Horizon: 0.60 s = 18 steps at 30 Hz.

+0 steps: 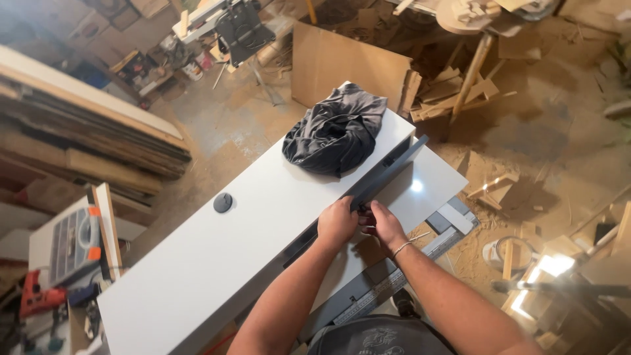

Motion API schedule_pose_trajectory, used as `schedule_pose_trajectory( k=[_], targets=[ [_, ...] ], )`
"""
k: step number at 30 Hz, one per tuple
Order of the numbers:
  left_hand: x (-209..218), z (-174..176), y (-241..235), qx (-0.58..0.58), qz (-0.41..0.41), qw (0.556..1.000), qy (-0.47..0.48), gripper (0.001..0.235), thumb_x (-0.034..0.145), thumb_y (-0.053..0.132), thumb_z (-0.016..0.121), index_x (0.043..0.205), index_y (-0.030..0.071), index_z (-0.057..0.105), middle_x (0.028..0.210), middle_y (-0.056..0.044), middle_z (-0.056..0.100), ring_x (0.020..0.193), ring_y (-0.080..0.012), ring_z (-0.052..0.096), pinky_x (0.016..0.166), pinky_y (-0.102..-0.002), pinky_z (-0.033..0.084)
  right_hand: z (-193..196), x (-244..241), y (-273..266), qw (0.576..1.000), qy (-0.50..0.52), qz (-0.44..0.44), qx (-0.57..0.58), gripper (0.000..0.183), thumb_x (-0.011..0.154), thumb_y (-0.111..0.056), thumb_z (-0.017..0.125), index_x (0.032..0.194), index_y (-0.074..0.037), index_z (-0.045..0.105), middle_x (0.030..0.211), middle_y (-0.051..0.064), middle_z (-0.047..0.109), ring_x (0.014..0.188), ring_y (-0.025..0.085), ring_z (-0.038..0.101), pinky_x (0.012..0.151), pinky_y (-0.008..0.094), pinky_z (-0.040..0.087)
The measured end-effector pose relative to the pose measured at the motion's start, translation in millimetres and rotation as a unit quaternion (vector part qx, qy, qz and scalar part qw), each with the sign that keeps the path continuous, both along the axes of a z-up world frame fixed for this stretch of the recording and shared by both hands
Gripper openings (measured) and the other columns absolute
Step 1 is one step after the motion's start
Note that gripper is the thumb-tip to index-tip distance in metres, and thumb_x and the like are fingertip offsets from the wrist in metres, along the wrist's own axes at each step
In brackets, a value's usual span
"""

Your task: Attaching a metal handle to a black cabinet door using a manual screwdriver in a workshop environment.

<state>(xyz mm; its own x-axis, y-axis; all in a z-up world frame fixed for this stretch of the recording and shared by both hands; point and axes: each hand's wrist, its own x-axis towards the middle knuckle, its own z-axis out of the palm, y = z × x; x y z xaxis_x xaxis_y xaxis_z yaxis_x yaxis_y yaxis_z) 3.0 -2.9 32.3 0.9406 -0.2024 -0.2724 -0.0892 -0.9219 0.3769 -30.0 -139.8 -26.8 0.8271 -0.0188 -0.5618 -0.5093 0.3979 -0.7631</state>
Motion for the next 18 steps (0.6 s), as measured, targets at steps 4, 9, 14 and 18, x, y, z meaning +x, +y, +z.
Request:
schedule_pose_trajectory(
  k=[4, 9, 14, 18],
  targets=[
    [-19, 8, 2, -0.014, 0.005, 0.999, -0.036, 0.039, 0.096, 0.023, 0.059, 0.131, 0.006, 0.063, 0.108, -0.015, 0.074, 0.106, -0.0349, 0.073, 0.093, -0.046, 0.059, -24, 9, -9, 0.999, -0.005, 0.031, -0.02, 0.044, 0.103, -0.022, 0.059, 0.14, -0.002, 0.051, 0.117, 0.022, 0.065, 0.094, 0.036, 0.07, 0.082, 0.047, 0.062],
    [-34, -37, 15, 0.023, 0.0, 0.974, -0.224, 0.014, 0.091, 0.016, 0.063, 0.104, 0.011, 0.065, 0.091, -0.007, 0.067, 0.088, -0.0275, 0.072, 0.076, -0.035, 0.059, -32, 15, -13, 0.996, -0.017, 0.067, -0.048, 0.048, 0.102, -0.019, 0.059, 0.144, 0.0, 0.046, 0.121, 0.022, 0.063, 0.098, 0.036, 0.066, 0.087, 0.049, 0.058],
    [-47, -58, 25, 0.074, 0.021, 0.896, -0.438, 0.006, 0.083, 0.02, 0.062, 0.086, 0.017, 0.058, 0.083, -0.001, 0.054, 0.077, -0.0234, 0.065, 0.062, -0.03, 0.054, -71, 32, -25, 0.991, -0.037, 0.125, -0.04, 0.043, 0.107, -0.023, 0.057, 0.141, 0.0, 0.047, 0.119, 0.024, 0.062, 0.102, 0.039, 0.061, 0.093, 0.057, 0.051],
    [-72, -34, 24, 0.027, 0.043, 0.902, -0.429, 0.018, 0.08, 0.002, 0.055, 0.097, 0.004, 0.061, 0.089, -0.013, 0.06, 0.076, -0.033, 0.057, 0.071, -0.044, 0.045, -68, 41, -26, 0.992, -0.023, 0.11, -0.056, 0.014, 0.107, -0.025, 0.062, 0.117, -0.015, 0.059, 0.098, 0.011, 0.071, 0.077, 0.022, 0.067, 0.064, 0.033, 0.056]
  ],
)
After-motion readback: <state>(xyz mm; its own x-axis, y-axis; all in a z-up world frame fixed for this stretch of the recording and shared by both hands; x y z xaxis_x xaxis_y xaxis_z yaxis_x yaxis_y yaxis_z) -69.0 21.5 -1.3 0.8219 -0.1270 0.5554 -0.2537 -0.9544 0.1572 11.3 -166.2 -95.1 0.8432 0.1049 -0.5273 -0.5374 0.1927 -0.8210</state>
